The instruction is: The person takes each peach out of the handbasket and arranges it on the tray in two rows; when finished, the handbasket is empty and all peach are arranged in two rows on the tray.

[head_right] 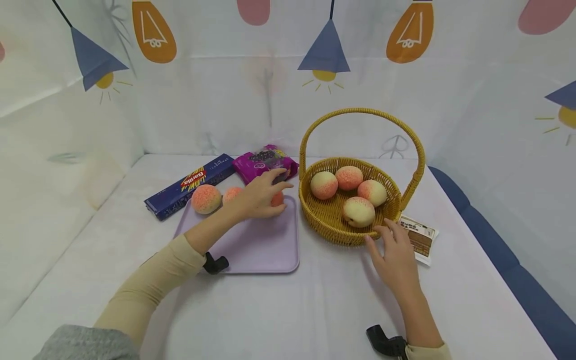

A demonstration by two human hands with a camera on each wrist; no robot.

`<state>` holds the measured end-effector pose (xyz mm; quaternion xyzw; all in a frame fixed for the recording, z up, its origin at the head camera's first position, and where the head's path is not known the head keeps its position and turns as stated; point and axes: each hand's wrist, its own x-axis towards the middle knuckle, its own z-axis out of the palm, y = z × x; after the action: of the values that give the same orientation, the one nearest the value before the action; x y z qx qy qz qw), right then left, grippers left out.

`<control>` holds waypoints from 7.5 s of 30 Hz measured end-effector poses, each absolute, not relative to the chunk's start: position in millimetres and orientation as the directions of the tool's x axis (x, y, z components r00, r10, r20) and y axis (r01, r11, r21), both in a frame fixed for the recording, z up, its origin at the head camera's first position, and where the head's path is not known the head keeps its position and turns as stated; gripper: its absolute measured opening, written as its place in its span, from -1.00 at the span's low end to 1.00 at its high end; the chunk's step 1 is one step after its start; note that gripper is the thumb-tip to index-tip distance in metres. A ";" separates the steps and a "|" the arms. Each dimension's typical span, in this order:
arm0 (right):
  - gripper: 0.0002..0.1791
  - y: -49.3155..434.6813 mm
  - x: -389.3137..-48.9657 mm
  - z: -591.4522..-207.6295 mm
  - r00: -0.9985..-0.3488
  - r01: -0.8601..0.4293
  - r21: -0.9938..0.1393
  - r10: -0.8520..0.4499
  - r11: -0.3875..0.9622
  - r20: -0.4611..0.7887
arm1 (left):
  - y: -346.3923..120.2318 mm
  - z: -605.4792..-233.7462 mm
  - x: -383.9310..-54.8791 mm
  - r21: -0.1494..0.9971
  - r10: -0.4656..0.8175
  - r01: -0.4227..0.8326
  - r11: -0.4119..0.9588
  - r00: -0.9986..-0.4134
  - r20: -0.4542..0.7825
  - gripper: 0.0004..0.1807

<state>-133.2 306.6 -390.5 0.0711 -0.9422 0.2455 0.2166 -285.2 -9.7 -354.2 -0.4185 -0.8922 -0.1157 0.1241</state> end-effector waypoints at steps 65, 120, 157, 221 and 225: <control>-0.62 310.8 -140.2 -392.8 -0.873 -0.258 -0.393 -0.038 0.882 0.487 | 141.9 -332.4 -284.0 0.109 0.827 0.854 0.508 -0.519 0.215 -0.62; -0.59 308.3 -138.9 -391.2 -0.909 -0.219 -0.420 -0.027 0.881 0.416 | 165.3 -365.5 -280.5 0.333 0.903 0.860 0.386 -0.427 0.056 -0.57; -0.61 310.2 -136.9 -392.2 -0.895 -0.256 -0.417 -0.050 0.872 0.444 | 167.0 -371.2 -277.5 0.355 0.922 0.870 0.342 -0.384 0.055 -0.47; -0.61 310.0 -135.4 -391.7 -0.897 -0.267 -0.424 -0.062 0.865 0.438 | 114.6 -318.1 -270.4 0.256 0.857 0.893 0.369 -0.434 0.277 -0.36; -0.61 310.5 -135.4 -391.9 -0.901 -0.263 -0.432 -0.060 0.863 0.429 | 108.7 -317.3 -270.9 0.288 0.845 0.872 0.396 -0.469 0.256 -0.36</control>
<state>-135.4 310.5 -391.9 0.0857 -0.9431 0.2475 0.2049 -270.9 108.7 -317.3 -0.5142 -0.8349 -0.1934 0.0342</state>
